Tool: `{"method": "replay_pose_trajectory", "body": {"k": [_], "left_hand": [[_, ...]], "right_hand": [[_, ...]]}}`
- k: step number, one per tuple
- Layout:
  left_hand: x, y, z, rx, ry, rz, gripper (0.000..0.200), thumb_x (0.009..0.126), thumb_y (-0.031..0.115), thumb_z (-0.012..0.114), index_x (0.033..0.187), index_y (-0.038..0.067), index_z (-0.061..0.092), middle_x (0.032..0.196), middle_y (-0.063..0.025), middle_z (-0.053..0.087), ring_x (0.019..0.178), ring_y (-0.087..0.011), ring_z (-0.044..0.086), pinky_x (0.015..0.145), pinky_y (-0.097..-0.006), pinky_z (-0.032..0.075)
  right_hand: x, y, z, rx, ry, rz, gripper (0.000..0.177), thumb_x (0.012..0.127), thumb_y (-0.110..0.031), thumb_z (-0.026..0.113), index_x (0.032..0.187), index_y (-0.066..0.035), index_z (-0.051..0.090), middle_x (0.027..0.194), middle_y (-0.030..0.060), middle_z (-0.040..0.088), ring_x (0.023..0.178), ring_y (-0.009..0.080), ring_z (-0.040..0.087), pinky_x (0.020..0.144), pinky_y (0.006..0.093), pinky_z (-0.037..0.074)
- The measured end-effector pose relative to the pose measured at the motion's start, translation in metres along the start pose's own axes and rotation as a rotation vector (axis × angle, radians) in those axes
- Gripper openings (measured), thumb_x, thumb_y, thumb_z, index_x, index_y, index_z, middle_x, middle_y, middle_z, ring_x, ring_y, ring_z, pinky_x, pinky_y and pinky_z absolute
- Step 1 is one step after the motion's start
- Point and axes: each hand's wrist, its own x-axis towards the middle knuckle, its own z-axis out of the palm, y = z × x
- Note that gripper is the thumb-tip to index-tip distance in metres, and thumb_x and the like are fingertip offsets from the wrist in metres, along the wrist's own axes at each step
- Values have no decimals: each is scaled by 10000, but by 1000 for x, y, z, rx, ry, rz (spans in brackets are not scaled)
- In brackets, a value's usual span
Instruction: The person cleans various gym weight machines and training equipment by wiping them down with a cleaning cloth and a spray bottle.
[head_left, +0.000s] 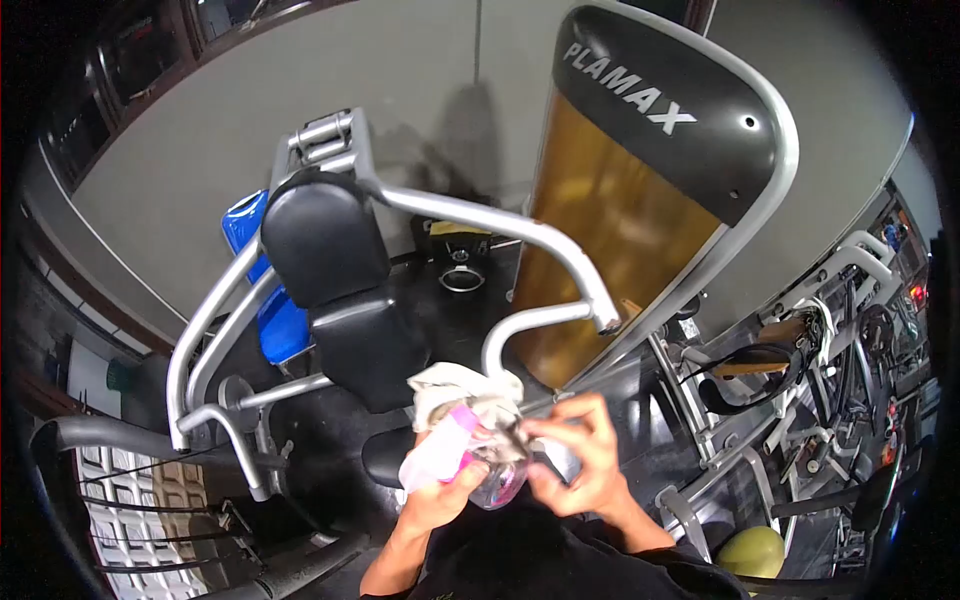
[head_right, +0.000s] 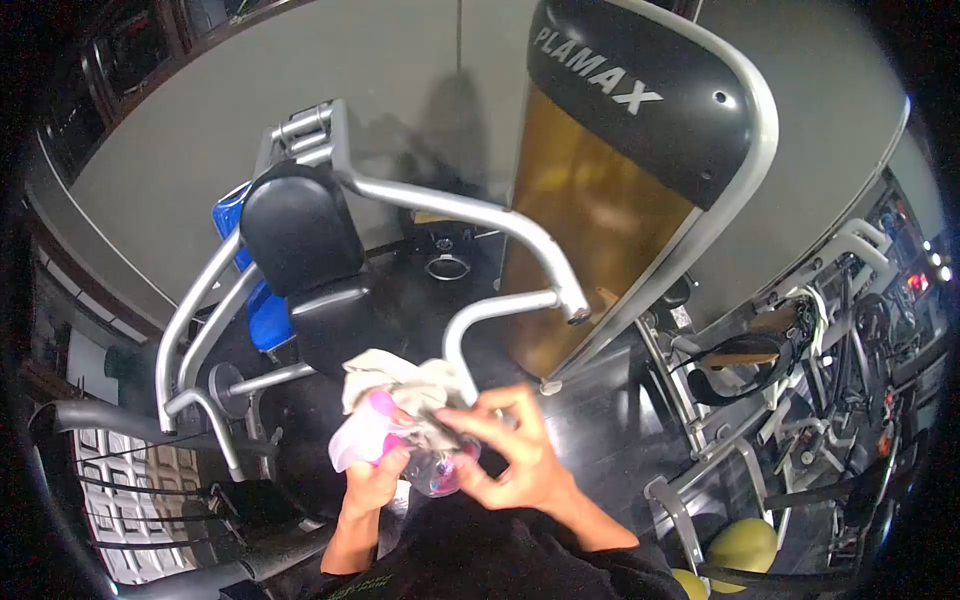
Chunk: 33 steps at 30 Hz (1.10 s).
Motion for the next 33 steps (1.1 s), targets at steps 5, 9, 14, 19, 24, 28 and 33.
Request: {"method": "replay_pose_trajectory", "body": {"k": [5, 9, 14, 19, 24, 28, 33], "left_hand": [[30, 12, 73, 237, 84, 88, 544, 825, 208, 706, 1249, -49, 481, 1126, -147, 568, 1128, -281, 490, 963, -394, 386], [43, -6, 133, 110, 0, 76, 699, 839, 307, 685, 1325, -84, 369, 1319, -210, 437, 1237, -331, 397, 1070, -441, 222], [77, -13, 188, 220, -334, 55, 758, 752, 91, 703, 1380, -55, 304, 1360, -188, 372, 1308, -290, 344, 1097, -386, 244], [113, -32, 227, -88, -30, 1, 435, 781, -11, 647, 1193, -23, 507, 1203, -138, 465, 1135, -236, 485, 977, -354, 384], [151, -52, 251, 5, 78, 65, 278, 823, 0, 627, 1078, -14, 517, 1042, -95, 556, 1014, -172, 521, 912, -296, 405], [154, -62, 263, -40, 53, 85, 267, 825, -5, 626, 1070, -9, 518, 1046, -94, 561, 1021, -174, 521, 924, -294, 397], [151, -70, 260, 20, 69, 123, 276, 820, -12, 625, 1076, -6, 522, 1065, -97, 562, 1028, -176, 521, 928, -296, 400]], "right_hand": [[5, 15, -19, 15, -186, 43, 838, 653, -108, 710, 1410, -47, 358, 1179, 180, 449, 1042, 336, 495, 897, 394, 425], [-1, 50, -61, 44, -157, 66, 810, 637, -84, 722, 1369, -30, 380, 1175, 189, 429, 1053, 333, 490, 894, 408, 431], [-21, 104, -102, 8, 204, 103, 679, 629, -133, 761, 1217, 6, 450, 1136, 181, 428, 1047, 325, 441, 851, 418, 424], [-19, 130, -171, 136, 183, 131, 483, 795, 25, 565, 1219, 53, 334, 1127, 213, 492, 745, 224, 645, 705, 347, 531], [9, 124, -225, 194, 554, 178, 328, 802, 9, 619, 1096, 76, 489, 845, 133, 637, 619, 160, 647, 584, 280, 524], [36, 150, -258, -161, 561, 95, 195, 748, -3, 663, 937, 24, 628, 754, 106, 593, 587, 169, 620, 527, 281, 480], [75, 148, -262, -199, 569, 29, 130, 769, -9, 645, 892, 5, 606, 717, 83, 586, 567, 157, 619, 516, 283, 481]]}}
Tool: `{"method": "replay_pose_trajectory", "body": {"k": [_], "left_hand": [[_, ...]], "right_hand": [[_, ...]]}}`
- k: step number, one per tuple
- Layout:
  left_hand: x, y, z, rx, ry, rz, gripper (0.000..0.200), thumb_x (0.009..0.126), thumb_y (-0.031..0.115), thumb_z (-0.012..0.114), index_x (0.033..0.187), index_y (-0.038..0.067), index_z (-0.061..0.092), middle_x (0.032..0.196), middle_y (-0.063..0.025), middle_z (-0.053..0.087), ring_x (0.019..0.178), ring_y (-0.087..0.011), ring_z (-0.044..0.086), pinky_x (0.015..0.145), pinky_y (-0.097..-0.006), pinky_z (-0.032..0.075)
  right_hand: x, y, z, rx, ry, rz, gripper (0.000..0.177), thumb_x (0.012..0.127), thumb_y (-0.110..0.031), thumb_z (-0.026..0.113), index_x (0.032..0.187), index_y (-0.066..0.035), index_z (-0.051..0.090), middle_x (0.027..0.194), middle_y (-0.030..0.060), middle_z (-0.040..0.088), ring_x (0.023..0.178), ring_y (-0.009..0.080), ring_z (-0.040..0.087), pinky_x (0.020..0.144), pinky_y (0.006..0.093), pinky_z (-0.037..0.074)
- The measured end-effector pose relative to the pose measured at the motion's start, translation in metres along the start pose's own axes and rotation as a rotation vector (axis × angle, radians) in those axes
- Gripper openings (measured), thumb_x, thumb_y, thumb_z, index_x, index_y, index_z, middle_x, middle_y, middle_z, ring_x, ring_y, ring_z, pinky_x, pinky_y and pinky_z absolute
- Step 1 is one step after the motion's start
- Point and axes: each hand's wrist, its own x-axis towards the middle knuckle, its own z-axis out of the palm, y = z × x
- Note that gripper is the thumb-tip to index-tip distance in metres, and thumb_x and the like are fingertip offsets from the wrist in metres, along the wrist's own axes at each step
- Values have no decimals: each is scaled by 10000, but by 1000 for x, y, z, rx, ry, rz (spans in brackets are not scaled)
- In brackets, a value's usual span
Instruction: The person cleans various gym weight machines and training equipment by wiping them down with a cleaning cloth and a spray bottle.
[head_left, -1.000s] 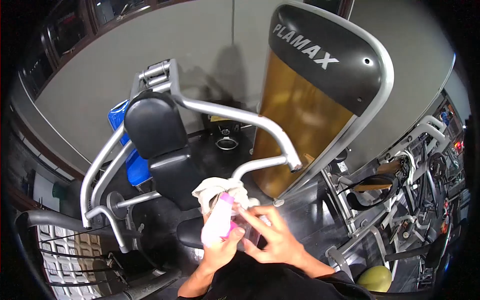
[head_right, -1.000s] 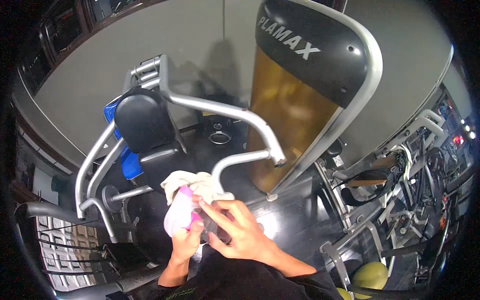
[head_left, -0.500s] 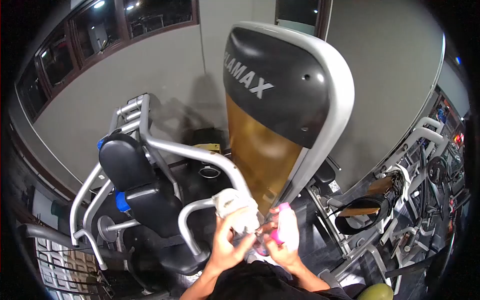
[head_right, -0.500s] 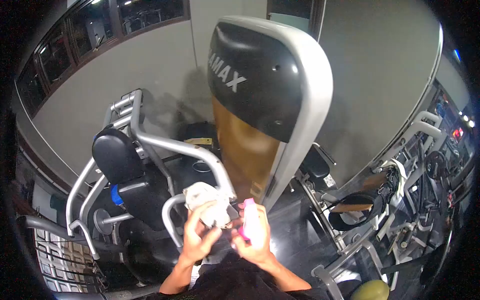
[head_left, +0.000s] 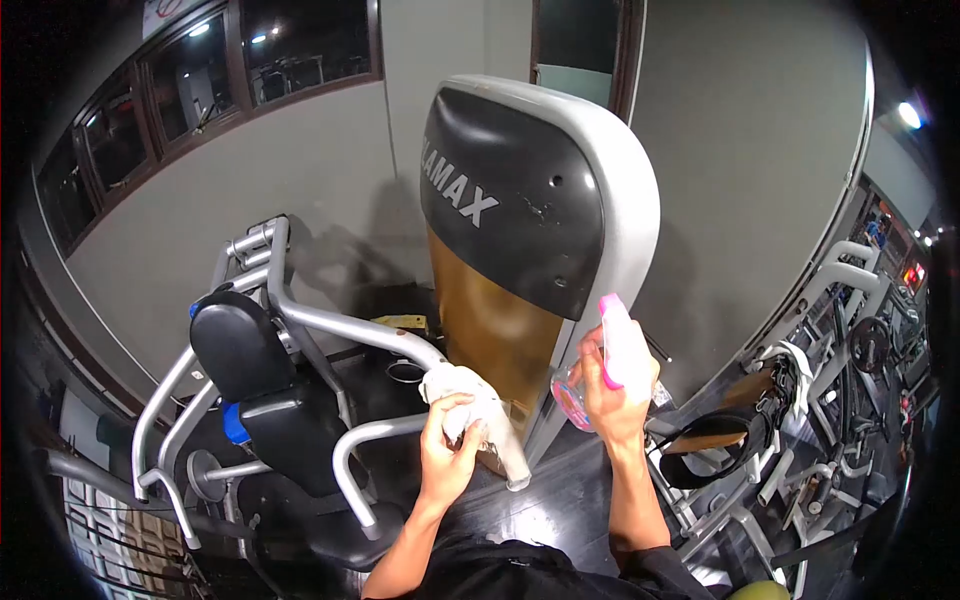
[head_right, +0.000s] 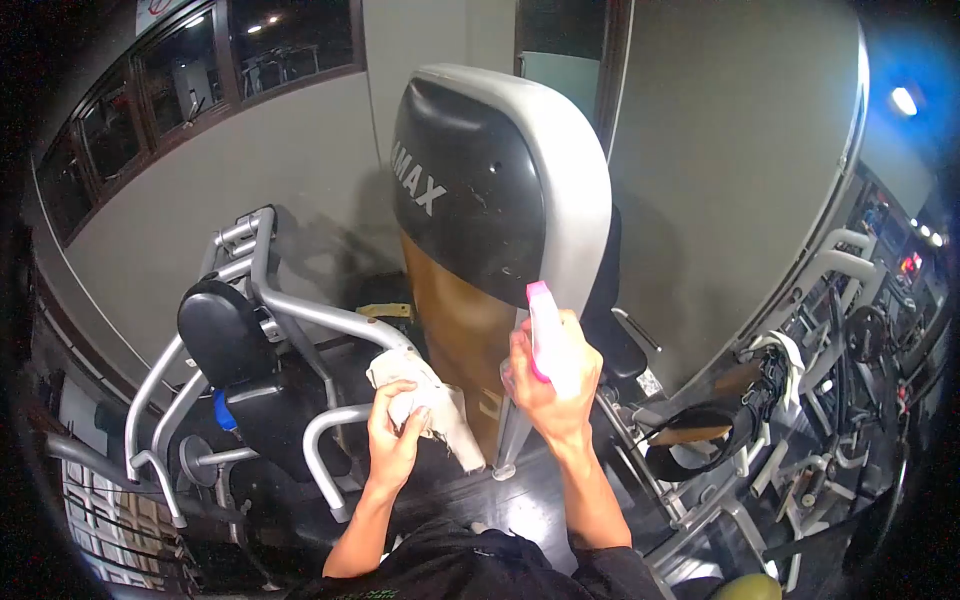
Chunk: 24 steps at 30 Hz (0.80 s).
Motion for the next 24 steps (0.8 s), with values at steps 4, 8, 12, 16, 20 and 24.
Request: {"method": "replay_pose_trajectory", "body": {"k": [4, 8, 12, 16, 20, 24], "left_hand": [[3, -2, -6, -12, 65, -34, 285, 832, -8, 620, 1096, 0, 513, 1065, -84, 550, 1016, -159, 518, 917, -287, 405], [14, -3, -7, -42, 98, -27, 404, 843, 11, 627, 1199, 14, 436, 1106, -79, 509, 1022, -149, 506, 914, -282, 408], [37, -19, -5, -93, 157, 73, 486, 843, 20, 609, 1262, 48, 364, 1113, -65, 454, 953, -120, 488, 829, -265, 428], [71, -13, 1, -164, 177, 124, 542, 830, 57, 640, 1290, 33, 355, 1169, -89, 464, 1032, -165, 492, 919, -312, 405], [110, -9, 16, -48, 219, 302, 422, 825, 94, 644, 1201, -22, 491, 1183, -129, 526, 1134, -225, 487, 999, -358, 358], [153, -17, 47, 196, 128, 744, 341, 754, 165, 733, 1070, 102, 622, 1139, -168, 538, 1065, -354, 516, 917, -441, 421]], "right_hand": [[23, -10, 14, 126, -39, 28, 93, 821, -31, 626, 874, -13, 553, 582, 42, 564, 472, 140, 598, 479, 260, 465], [42, -13, 27, 86, -98, -64, 134, 816, -9, 624, 939, 4, 570, 675, 53, 590, 490, 123, 606, 473, 252, 460], [49, -7, 37, 122, -100, -87, 263, 820, 23, 606, 1080, 23, 569, 818, 87, 597, 498, 125, 608, 476, 255, 465], [50, 4, 38, 210, -77, -52, 358, 835, 54, 579, 1189, 18, 539, 860, 96, 592, 505, 120, 597, 487, 250, 474], [42, 35, 25, 446, -102, 43, 484, 873, 35, 530, 1338, 27, 395, 893, 158, 586, 524, 154, 582, 510, 272, 486], [36, 44, 18, 681, -21, 50, 256, 894, -120, 523, 1093, 5, 421, 935, 190, 545, 507, 215, 576, 569, 358, 514]]}}
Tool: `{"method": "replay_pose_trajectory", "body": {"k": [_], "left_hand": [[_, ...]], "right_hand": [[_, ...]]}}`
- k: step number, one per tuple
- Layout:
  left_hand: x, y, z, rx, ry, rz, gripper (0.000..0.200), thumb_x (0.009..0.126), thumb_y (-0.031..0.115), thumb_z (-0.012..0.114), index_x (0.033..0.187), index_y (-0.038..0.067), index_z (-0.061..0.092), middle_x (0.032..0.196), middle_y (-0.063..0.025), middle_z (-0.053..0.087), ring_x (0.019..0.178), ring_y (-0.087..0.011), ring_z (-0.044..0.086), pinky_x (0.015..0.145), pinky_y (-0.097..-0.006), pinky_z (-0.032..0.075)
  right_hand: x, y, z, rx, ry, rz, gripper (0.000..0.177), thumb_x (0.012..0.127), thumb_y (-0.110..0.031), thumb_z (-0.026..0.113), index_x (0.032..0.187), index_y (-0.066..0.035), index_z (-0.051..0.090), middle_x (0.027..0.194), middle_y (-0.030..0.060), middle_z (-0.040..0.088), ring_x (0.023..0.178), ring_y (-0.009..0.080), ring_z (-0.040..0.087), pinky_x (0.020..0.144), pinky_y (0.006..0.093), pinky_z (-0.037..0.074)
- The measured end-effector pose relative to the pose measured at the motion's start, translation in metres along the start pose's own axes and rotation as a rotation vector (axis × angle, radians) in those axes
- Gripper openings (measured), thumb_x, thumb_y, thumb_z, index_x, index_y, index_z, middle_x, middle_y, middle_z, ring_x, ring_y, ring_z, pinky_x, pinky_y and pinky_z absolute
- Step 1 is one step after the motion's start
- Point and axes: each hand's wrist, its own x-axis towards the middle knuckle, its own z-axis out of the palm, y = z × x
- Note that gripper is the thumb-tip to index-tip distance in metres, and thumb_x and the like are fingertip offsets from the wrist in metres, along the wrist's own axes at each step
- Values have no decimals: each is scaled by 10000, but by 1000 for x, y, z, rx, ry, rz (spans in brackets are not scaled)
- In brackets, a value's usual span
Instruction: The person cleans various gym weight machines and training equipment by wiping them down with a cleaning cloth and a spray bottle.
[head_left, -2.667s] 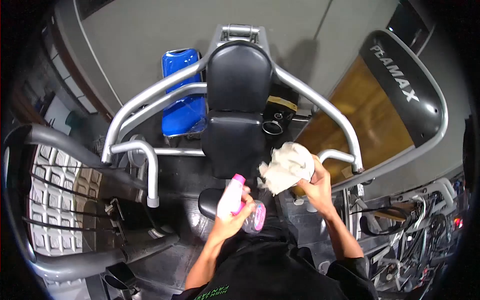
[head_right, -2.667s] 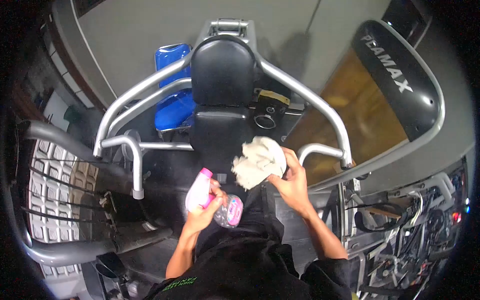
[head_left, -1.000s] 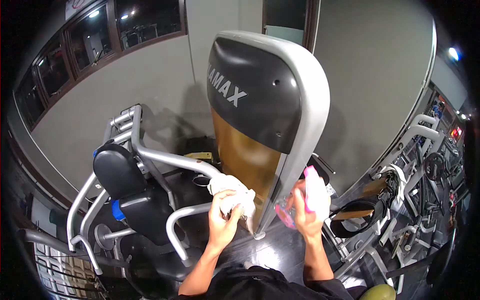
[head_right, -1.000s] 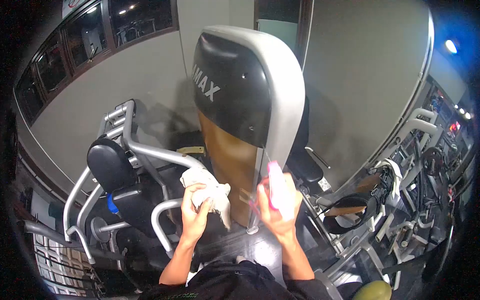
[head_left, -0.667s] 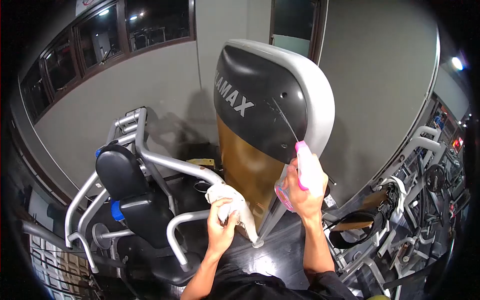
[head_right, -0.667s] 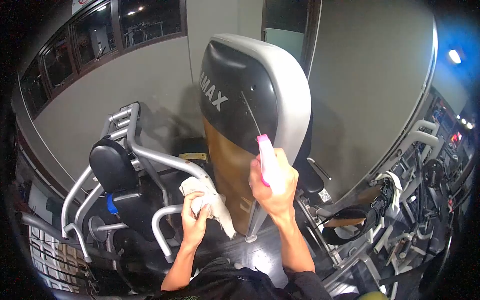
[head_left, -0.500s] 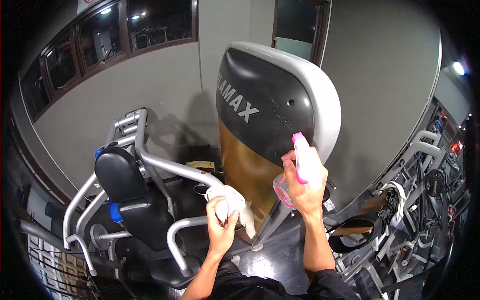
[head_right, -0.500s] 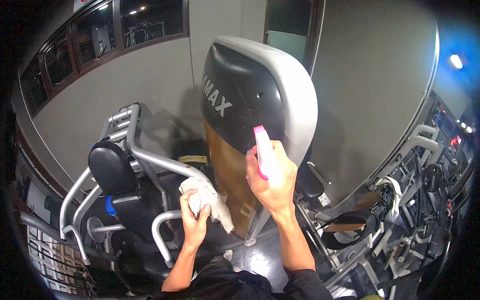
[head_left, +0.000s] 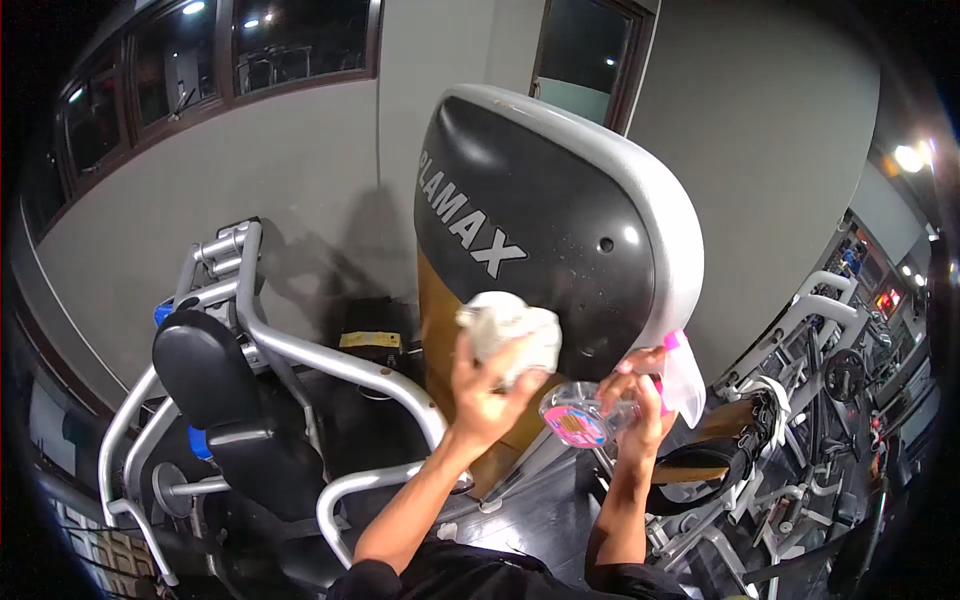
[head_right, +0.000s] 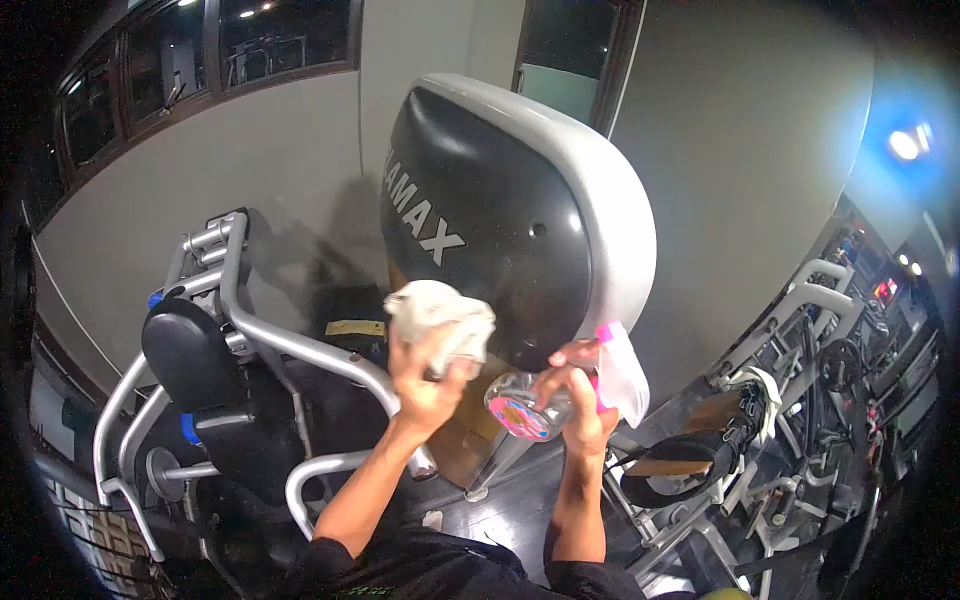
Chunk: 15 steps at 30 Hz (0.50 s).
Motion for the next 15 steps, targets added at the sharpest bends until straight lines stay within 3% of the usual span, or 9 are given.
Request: {"method": "replay_pose_trajectory", "body": {"k": [2, 6, 8, 12, 15], "left_hand": [[7, -11, 23, 30, -136, 229, 310, 684, 187, 789, 968, 188, 664, 1153, -151, 512, 1034, -353, 493, 865, -458, 417], [43, -3, 48, 153, -133, 458, 304, 622, 188, 812, 879, 255, 665, 1051, -100, 466, 942, -290, 453, 743, -411, 377], [65, -8, 52, 152, -108, 432, 298, 634, 185, 791, 902, 223, 665, 1033, -121, 469, 926, -312, 464, 741, -414, 398], [132, -27, 56, 192, 76, 181, 343, 711, 84, 692, 1044, 143, 639, 949, -157, 490, 851, -342, 488, 763, -440, 414], [139, -31, 55, 113, 17, 248, 240, 764, 55, 641, 1000, 67, 603, 972, -99, 607, 939, -352, 515, 811, -431, 446]], "right_hand": [[-4, 4, -6, 91, 30, 25, 302, 887, -129, 525, 1128, -5, 391, 957, 187, 523, 486, 218, 557, 559, 373, 516], [-8, 6, -6, 111, 58, 28, 324, 870, -145, 545, 1126, -14, 396, 949, 182, 525, 486, 230, 555, 547, 377, 513], [-9, 6, -3, 18, 55, 15, 343, 864, -161, 542, 1125, -4, 383, 941, 163, 529, 427, 180, 524, 483, 346, 494], [-9, 7, 3, -13, 69, 12, 367, 856, -184, 567, 1115, 9, 393, 938, 163, 535, 426, 187, 528, 492, 348, 507], [-12, 7, 1, -84, 62, 34, 391, 855, -197, 563, 1124, 23, 385, 928, 171, 529, 429, 198, 539, 498, 350, 506]]}}
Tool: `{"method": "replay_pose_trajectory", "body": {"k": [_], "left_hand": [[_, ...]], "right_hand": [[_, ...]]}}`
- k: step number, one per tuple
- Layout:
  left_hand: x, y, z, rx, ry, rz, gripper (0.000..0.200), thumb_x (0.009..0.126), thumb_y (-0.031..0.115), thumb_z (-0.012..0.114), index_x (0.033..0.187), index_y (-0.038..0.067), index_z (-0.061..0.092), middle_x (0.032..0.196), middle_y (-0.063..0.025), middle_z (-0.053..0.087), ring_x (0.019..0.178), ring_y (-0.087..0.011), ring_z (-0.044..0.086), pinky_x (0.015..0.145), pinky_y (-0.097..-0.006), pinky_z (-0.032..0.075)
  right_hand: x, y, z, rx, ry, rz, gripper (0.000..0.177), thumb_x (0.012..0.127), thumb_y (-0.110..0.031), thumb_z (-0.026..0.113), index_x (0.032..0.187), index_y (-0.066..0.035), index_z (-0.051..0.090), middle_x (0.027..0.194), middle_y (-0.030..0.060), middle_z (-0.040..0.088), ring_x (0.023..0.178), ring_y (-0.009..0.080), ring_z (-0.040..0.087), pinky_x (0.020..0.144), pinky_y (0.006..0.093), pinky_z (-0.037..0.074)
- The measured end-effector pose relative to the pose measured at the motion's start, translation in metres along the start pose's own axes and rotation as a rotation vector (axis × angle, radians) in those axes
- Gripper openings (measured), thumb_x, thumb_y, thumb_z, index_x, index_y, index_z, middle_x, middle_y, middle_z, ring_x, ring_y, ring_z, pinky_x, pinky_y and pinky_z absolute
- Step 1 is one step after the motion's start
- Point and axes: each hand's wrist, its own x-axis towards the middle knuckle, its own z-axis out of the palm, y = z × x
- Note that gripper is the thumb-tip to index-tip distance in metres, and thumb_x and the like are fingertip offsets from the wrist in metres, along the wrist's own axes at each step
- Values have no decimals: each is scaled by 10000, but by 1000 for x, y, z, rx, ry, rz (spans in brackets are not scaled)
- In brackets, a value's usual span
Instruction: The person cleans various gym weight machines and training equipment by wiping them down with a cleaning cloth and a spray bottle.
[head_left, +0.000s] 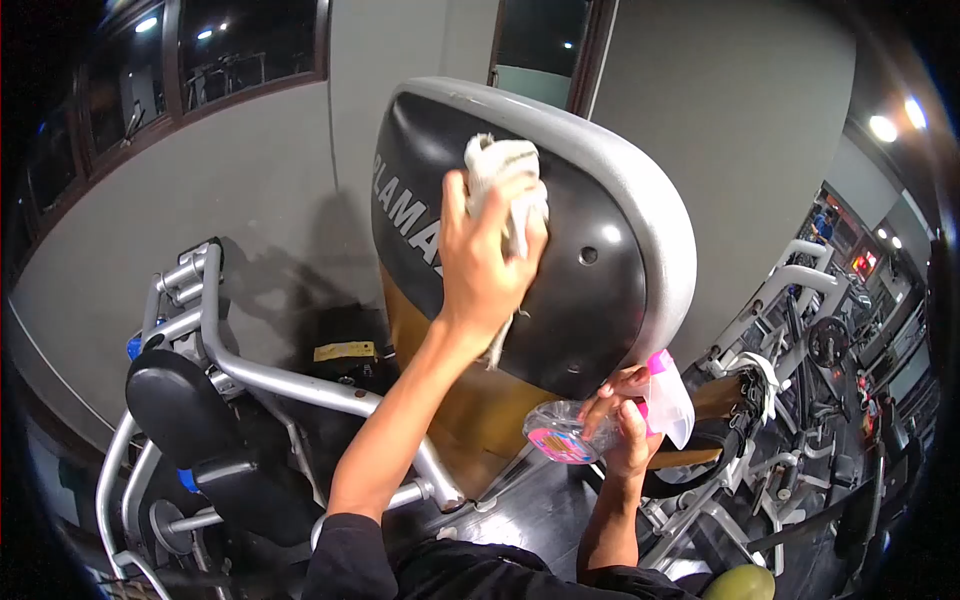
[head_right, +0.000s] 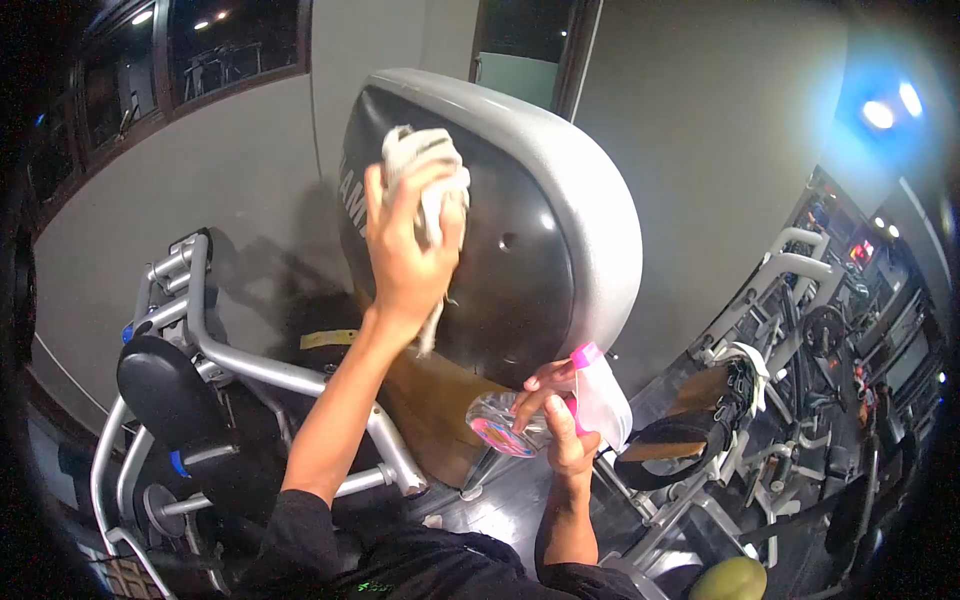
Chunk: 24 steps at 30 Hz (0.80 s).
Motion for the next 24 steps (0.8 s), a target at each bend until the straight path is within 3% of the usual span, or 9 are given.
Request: {"method": "replay_pose_trajectory", "body": {"k": [1, 3, 6, 8, 13, 16, 19, 21, 24], "left_hand": [[-9, 8, -4, -12, -33, 20, 268, 749, 71, 663, 1008, 52, 595, 936, -120, 589, 866, -363, 534, 737, -442, 470], [-41, 26, -10, -186, -99, 98, 272, 694, 105, 712, 949, 158, 633, 892, -115, 557, 770, -321, 547, 607, -416, 478], [-79, 32, -14, -110, -250, 474, 276, 563, 230, 799, 727, 359, 618, 926, -80, 496, 680, -214, 510, 533, -318, 431], [-76, 23, -14, -83, -227, 488, 297, 591, 243, 807, 781, 339, 601, 899, -68, 502, 675, -216, 504, 564, -328, 427], [-10, 17, -2, -53, -142, 139, 316, 670, 144, 747, 958, 138, 619, 933, -100, 576, 779, -303, 551, 618, -398, 468], [-15, 18, 3, -111, -128, 124, 325, 675, 133, 731, 982, 146, 626, 908, -85, 587, 775, -309, 547, 631, -398, 482], [-60, 21, -10, -91, -187, 410, 294, 602, 190, 787, 855, 248, 649, 865, -49, 560, 654, -223, 532, 527, -342, 437], [-85, 21, -22, -84, -284, 513, 218, 685, 252, 688, 860, 353, 608, 801, -35, 466, 649, -187, 465, 546, -320, 417], [-90, 7, -30, -77, -292, 612, 183, 684, 262, 694, 810, 365, 608, 904, -30, 503, 681, -170, 474, 571, -325, 426]], "right_hand": [[0, 1, -1, -40, -33, 3, 399, 856, -201, 560, 1130, 28, 382, 927, 174, 526, 429, 202, 542, 499, 351, 505], [-2, 3, 0, -60, -29, 3, 413, 856, -208, 556, 1141, 30, 376, 928, 177, 520, 428, 211, 548, 501, 352, 503], [-5, 2, 1, -50, -7, -15, 421, 854, -206, 558, 1151, 27, 371, 926, 175, 517, 425, 212, 546, 500, 350, 504], [-7, 0, -2, 55, -53, 24, 320, 891, -152, 541, 1112, 33, 402, 952, 211, 535, 538, 240, 593, 599, 388, 511], [-6, 2, -3, 89, -47, 37, 299, 895, -110, 528, 1125, 38, 410, 954, 209, 552, 543, 236, 594, 591, 380, 512], [-3, -2, 6, -152, -31, 76, 320, 903, -135, 499, 1143, 56, 407, 920, 222, 572, 470, 214, 562, 551, 361, 500], [-1, -6, 10, -232, -14, 103, 326, 907, -157, 500, 1131, 64, 416, 867, 210, 576, 483, 213, 563, 565, 361, 494], [-5, -4, 4, -266, -20, 107, 317, 909, -171, 496, 1113, 63, 429, 822, 192, 583, 490, 214, 560, 578, 365, 487], [-6, -3, 3, -214, -14, 130, 299, 903, -155, 496, 1109, 50, 425, 832, 189, 585, 478, 213, 550, 573, 364, 484]]}}
